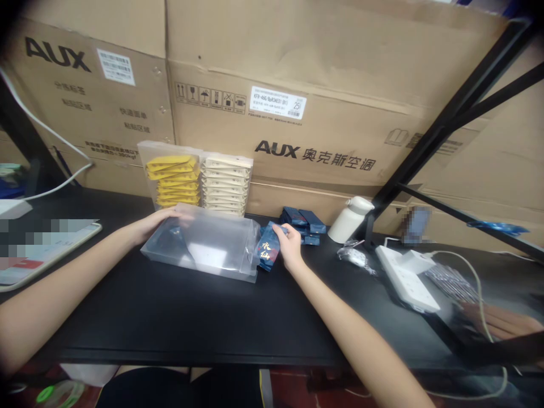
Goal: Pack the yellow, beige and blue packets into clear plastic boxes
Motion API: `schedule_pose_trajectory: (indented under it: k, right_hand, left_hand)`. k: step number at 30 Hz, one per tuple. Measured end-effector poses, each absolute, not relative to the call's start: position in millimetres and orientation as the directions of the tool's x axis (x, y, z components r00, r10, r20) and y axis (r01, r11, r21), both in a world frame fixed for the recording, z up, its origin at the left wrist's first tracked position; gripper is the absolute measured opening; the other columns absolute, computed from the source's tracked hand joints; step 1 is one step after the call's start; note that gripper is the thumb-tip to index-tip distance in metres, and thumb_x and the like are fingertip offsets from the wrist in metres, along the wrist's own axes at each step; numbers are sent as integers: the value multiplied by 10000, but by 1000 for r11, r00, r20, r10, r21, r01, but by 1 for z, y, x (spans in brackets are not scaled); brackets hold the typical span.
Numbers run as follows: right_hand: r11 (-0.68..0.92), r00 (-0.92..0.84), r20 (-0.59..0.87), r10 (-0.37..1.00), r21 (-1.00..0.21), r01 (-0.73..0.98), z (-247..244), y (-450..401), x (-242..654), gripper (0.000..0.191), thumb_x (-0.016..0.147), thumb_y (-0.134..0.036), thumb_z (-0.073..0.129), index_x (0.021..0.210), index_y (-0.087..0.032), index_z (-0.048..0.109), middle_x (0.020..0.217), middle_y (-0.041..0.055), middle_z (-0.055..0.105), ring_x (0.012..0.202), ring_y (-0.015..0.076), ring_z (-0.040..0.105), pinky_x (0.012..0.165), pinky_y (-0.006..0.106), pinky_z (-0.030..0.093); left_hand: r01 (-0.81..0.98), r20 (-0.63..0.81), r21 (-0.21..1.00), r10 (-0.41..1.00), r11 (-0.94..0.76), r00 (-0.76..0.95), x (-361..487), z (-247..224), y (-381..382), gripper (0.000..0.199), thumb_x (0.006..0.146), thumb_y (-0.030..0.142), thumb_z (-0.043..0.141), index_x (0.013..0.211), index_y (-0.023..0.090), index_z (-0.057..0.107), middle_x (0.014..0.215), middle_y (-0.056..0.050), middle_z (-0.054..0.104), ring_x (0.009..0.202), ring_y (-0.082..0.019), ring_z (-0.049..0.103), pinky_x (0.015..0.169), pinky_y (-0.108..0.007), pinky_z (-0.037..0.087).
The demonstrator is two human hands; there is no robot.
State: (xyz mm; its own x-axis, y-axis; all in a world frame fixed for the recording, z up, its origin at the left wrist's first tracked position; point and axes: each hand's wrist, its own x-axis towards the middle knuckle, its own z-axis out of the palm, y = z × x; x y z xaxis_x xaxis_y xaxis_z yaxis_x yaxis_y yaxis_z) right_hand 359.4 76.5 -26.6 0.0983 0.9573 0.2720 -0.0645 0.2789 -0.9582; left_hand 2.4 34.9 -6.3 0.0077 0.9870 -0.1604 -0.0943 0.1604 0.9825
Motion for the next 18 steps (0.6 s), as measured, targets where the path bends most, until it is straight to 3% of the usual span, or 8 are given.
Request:
schedule_pose_trajectory:
  k: [18]
  right_hand:
    - [220,164,194,967,-962,-161,-26,80,362,379,564,-450,805,560,-201,520,519,-51,494,490,111,460,499,250,409]
  left_hand:
    - [-110,-129,986,991,125,-29,3,-6,34,305,578,327,769,838,170,740,848,-62,769,742,-220,708,574,-258,554]
